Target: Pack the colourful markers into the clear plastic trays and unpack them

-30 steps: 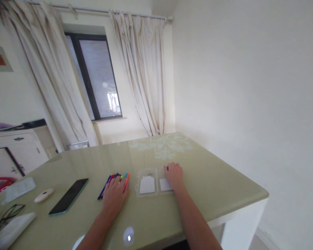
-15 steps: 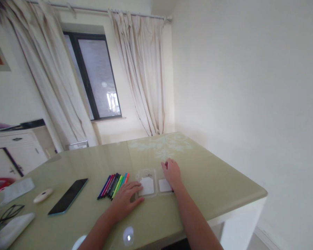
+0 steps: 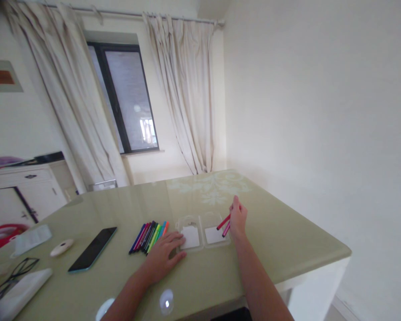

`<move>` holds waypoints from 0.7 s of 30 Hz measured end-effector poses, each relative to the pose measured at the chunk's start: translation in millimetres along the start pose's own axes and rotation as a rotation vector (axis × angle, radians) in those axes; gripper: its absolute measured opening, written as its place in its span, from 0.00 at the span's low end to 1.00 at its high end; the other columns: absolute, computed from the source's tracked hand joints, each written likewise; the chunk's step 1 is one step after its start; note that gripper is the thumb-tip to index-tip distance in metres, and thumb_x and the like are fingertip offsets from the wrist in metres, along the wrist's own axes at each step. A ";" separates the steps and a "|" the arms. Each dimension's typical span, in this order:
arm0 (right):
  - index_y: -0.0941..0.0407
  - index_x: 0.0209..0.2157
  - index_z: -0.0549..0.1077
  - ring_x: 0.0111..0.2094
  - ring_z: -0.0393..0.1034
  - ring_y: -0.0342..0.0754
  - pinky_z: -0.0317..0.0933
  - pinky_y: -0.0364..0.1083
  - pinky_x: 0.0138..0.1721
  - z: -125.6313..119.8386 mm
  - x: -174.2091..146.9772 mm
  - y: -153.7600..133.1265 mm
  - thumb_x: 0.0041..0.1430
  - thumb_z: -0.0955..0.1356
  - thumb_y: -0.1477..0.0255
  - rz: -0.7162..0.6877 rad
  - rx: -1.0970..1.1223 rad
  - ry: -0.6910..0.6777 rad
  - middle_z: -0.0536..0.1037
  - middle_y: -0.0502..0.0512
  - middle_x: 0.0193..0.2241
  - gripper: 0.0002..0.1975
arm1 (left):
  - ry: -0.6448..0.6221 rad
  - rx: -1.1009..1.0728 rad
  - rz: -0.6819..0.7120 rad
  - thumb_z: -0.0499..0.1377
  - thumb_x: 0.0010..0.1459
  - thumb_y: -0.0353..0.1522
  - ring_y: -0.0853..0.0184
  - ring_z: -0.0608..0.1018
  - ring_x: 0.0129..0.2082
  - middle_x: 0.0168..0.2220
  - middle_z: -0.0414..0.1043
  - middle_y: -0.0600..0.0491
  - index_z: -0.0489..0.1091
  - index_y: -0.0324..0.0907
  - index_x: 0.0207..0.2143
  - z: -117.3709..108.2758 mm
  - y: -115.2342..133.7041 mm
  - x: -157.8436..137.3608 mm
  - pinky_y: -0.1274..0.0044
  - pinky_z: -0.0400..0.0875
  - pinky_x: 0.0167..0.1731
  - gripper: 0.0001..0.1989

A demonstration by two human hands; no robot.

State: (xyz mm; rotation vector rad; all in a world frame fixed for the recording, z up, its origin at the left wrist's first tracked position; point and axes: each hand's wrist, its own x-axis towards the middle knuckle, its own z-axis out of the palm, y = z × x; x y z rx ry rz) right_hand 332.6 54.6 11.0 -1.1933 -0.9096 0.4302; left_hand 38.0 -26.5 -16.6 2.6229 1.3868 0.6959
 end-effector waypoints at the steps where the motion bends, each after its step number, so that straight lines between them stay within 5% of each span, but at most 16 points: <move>1: 0.49 0.20 0.51 0.19 0.49 0.45 0.48 0.45 0.21 0.4 -1.8 -1.0 0.67 0.56 0.44 0.005 -0.012 0.008 0.52 0.44 0.17 0.29 | -0.018 -0.002 0.027 0.60 0.65 0.44 0.57 0.72 0.62 0.60 0.74 0.49 0.73 0.49 0.58 -0.7 -0.2 -0.8 0.60 0.65 0.63 0.21; 4: 0.50 0.20 0.54 0.21 0.52 0.45 0.50 0.45 0.23 9.7 -14.9 -3.9 0.65 0.57 0.42 -0.046 -0.093 -0.104 0.56 0.45 0.17 0.30 | -0.039 -0.013 0.066 0.57 0.68 0.44 0.58 0.71 0.63 0.62 0.72 0.50 0.68 0.50 0.62 -1.8 0.3 -2.8 0.61 0.64 0.64 0.23; 10: 0.52 0.21 0.61 0.21 0.61 0.44 0.56 0.44 0.26 38.9 -56.2 -8.8 0.64 0.62 0.46 -0.148 -0.131 -0.548 0.63 0.45 0.16 0.27 | 0.036 -0.001 0.029 0.55 0.67 0.49 0.56 0.69 0.64 0.66 0.65 0.45 0.53 0.46 0.70 2.6 2.8 -2.0 0.61 0.64 0.63 0.35; 15: 0.53 0.27 0.66 0.17 0.63 0.42 0.55 0.41 0.20 43.4 -73.7 -9.6 0.61 0.68 0.49 -0.026 0.012 -0.914 0.69 0.44 0.16 0.22 | 0.161 0.159 0.025 0.50 0.72 0.39 0.58 0.75 0.56 0.57 0.74 0.45 0.59 0.44 0.67 10.7 3.9 4.1 0.63 0.69 0.57 0.24; 21: 0.55 0.35 0.70 0.26 0.75 0.46 0.67 0.43 0.26 44.8 -73.7 -7.8 0.57 0.72 0.51 0.053 0.168 -0.986 0.78 0.50 0.28 0.21 | 0.233 0.396 0.013 0.49 0.72 0.32 0.58 0.79 0.48 0.49 0.77 0.45 0.64 0.43 0.64 18.9 -0.8 10.4 0.68 0.72 0.49 0.20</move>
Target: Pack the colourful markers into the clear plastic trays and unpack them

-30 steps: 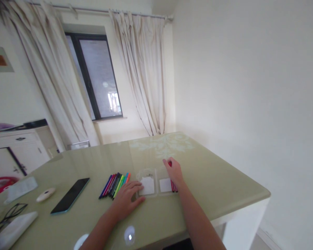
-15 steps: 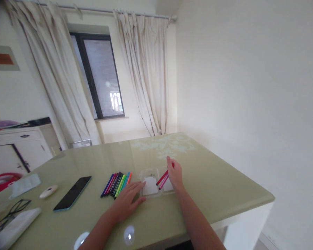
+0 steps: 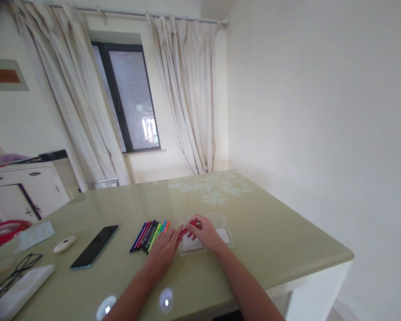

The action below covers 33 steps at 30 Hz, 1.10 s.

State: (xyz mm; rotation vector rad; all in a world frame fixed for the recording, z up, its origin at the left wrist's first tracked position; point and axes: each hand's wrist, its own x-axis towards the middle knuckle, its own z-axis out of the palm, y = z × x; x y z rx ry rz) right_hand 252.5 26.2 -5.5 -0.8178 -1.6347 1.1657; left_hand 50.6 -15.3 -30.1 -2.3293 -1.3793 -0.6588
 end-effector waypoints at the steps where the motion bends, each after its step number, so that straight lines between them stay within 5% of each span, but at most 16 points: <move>1: 0.56 0.38 0.71 0.28 0.77 0.47 0.68 0.43 0.26 -1.3 0.8 0.0 0.58 0.71 0.52 0.000 0.008 0.031 0.79 0.53 0.32 0.21 | 0.007 0.040 -0.047 0.48 0.72 0.31 0.58 0.79 0.48 0.49 0.77 0.44 0.65 0.42 0.64 0.6 -1.9 0.2 0.68 0.72 0.48 0.20; 4: 0.56 0.45 0.73 0.30 0.78 0.48 0.67 0.44 0.27 -8.3 2.6 0.2 0.61 0.68 0.55 0.007 -0.088 0.154 0.80 0.56 0.39 0.20 | -0.001 0.179 -0.220 0.45 0.71 0.27 0.58 0.79 0.47 0.48 0.78 0.43 0.68 0.39 0.61 -1.7 -9.9 -0.6 0.69 0.71 0.46 0.21; 9: 0.56 0.32 0.76 0.32 0.74 0.48 0.64 0.46 0.36 -21.2 3.6 4.5 0.64 0.65 0.65 -0.007 -0.534 0.285 0.81 0.54 0.29 0.12 | -0.048 0.236 -0.351 0.49 0.70 0.32 0.57 0.78 0.43 0.43 0.79 0.44 0.73 0.39 0.57 -15.1 -16.7 -3.9 0.67 0.70 0.45 0.19; 18: 0.56 0.33 0.77 0.37 0.74 0.48 0.62 0.44 0.40 -22.1 2.1 8.2 0.63 0.66 0.71 0.027 -0.770 0.283 0.81 0.55 0.34 0.08 | -0.163 0.020 -0.207 0.51 0.68 0.30 0.57 0.77 0.50 0.51 0.77 0.45 0.75 0.45 0.52 -14.9 -9.6 -2.5 0.67 0.70 0.49 0.17; 33: 0.55 0.33 0.79 0.46 0.72 0.52 0.59 0.46 0.50 -22.1 -2.3 2.1 0.68 0.64 0.72 0.078 -1.060 0.247 0.79 0.59 0.38 0.12 | -0.137 0.168 -0.425 0.50 0.67 0.30 0.57 0.76 0.47 0.46 0.76 0.44 0.74 0.43 0.54 -13.1 -15.1 -4.7 0.68 0.70 0.45 0.18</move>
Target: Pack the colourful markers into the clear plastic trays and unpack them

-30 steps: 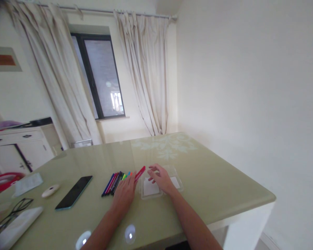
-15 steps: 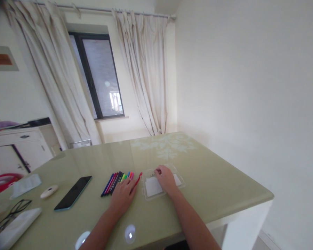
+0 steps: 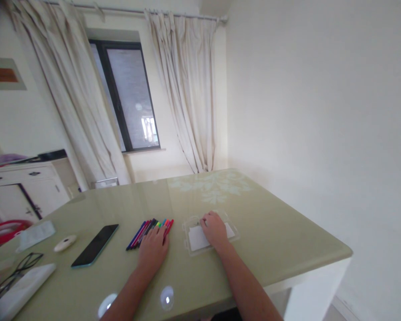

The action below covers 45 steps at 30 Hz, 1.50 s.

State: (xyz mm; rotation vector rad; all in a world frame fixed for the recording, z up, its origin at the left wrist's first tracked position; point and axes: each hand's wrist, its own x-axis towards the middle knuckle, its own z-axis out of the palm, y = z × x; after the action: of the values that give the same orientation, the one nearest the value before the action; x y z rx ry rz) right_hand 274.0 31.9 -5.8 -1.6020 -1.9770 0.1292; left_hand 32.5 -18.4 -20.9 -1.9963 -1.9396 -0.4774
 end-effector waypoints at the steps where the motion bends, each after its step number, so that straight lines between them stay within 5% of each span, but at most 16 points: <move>1: 0.55 0.32 0.79 0.46 0.72 0.52 0.60 0.46 0.50 0.3 -0.3 0.0 0.68 0.64 0.72 -0.003 -0.031 -0.008 0.79 0.59 0.38 0.13 | 0.001 0.008 -0.017 0.50 0.67 0.29 0.57 0.77 0.46 0.46 0.76 0.44 0.74 0.42 0.55 -0.2 -0.4 0.0 0.68 0.69 0.45 0.19; 6: 0.55 0.32 0.79 0.46 0.72 0.52 0.61 0.46 0.49 3.4 -2.9 -0.5 0.69 0.64 0.70 0.004 -0.073 -0.031 0.79 0.60 0.41 0.14 | 0.004 0.027 -0.048 0.51 0.66 0.30 0.57 0.76 0.46 0.45 0.76 0.45 0.75 0.42 0.52 -4.7 -3.2 0.3 0.68 0.69 0.45 0.17; 15: 0.56 0.38 0.79 0.49 0.72 0.54 0.64 0.46 0.47 0.9 11.0 -6.9 0.67 0.66 0.69 -0.009 -0.138 -0.149 0.78 0.61 0.47 0.10 | 0.092 0.077 -0.033 0.53 0.66 0.33 0.52 0.71 0.60 0.61 0.69 0.40 0.71 0.41 0.60 12.5 -13.2 6.5 0.61 0.63 0.58 0.21; 23: 0.56 0.41 0.80 0.51 0.73 0.54 0.64 0.48 0.54 18.7 3.8 1.2 0.67 0.62 0.72 -0.001 -0.046 -0.022 0.79 0.59 0.49 0.13 | 0.308 -0.005 0.084 0.51 0.67 0.31 0.56 0.75 0.54 0.55 0.76 0.46 0.72 0.43 0.57 16.6 -10.9 -2.5 0.62 0.62 0.57 0.20; 33: 0.55 0.46 0.79 0.52 0.75 0.53 0.69 0.49 0.55 29.8 -5.1 16.2 0.69 0.61 0.74 -0.088 -0.039 0.041 0.80 0.59 0.50 0.15 | 0.495 -0.365 0.376 0.51 0.67 0.30 0.64 0.80 0.42 0.41 0.81 0.54 0.74 0.49 0.47 11.0 11.1 -3.7 0.71 0.64 0.50 0.14; 37: 0.53 0.44 0.79 0.49 0.77 0.52 0.71 0.48 0.52 25.2 -9.7 17.1 0.71 0.60 0.70 -0.160 0.024 0.156 0.81 0.59 0.46 0.15 | 0.608 -0.532 0.299 0.47 0.69 0.29 0.64 0.80 0.37 0.35 0.80 0.54 0.75 0.50 0.43 16.5 21.3 -6.1 0.69 0.64 0.48 0.16; 45: 0.50 0.43 0.79 0.43 0.79 0.50 0.73 0.44 0.47 5.2 -51.6 37.9 0.73 0.61 0.60 -0.156 0.143 0.305 0.82 0.56 0.41 0.17 | 0.642 -0.609 0.302 0.51 0.66 0.26 0.66 0.80 0.31 0.30 0.79 0.56 0.75 0.50 0.39 10.8 28.5 -8.1 0.70 0.66 0.44 0.14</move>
State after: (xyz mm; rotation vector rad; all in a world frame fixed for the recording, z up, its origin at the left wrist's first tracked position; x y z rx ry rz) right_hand 309.7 -3.8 -45.5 -1.2872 -1.8035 -0.0333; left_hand 61.0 -21.7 -33.9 -2.0354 -1.1527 -1.5376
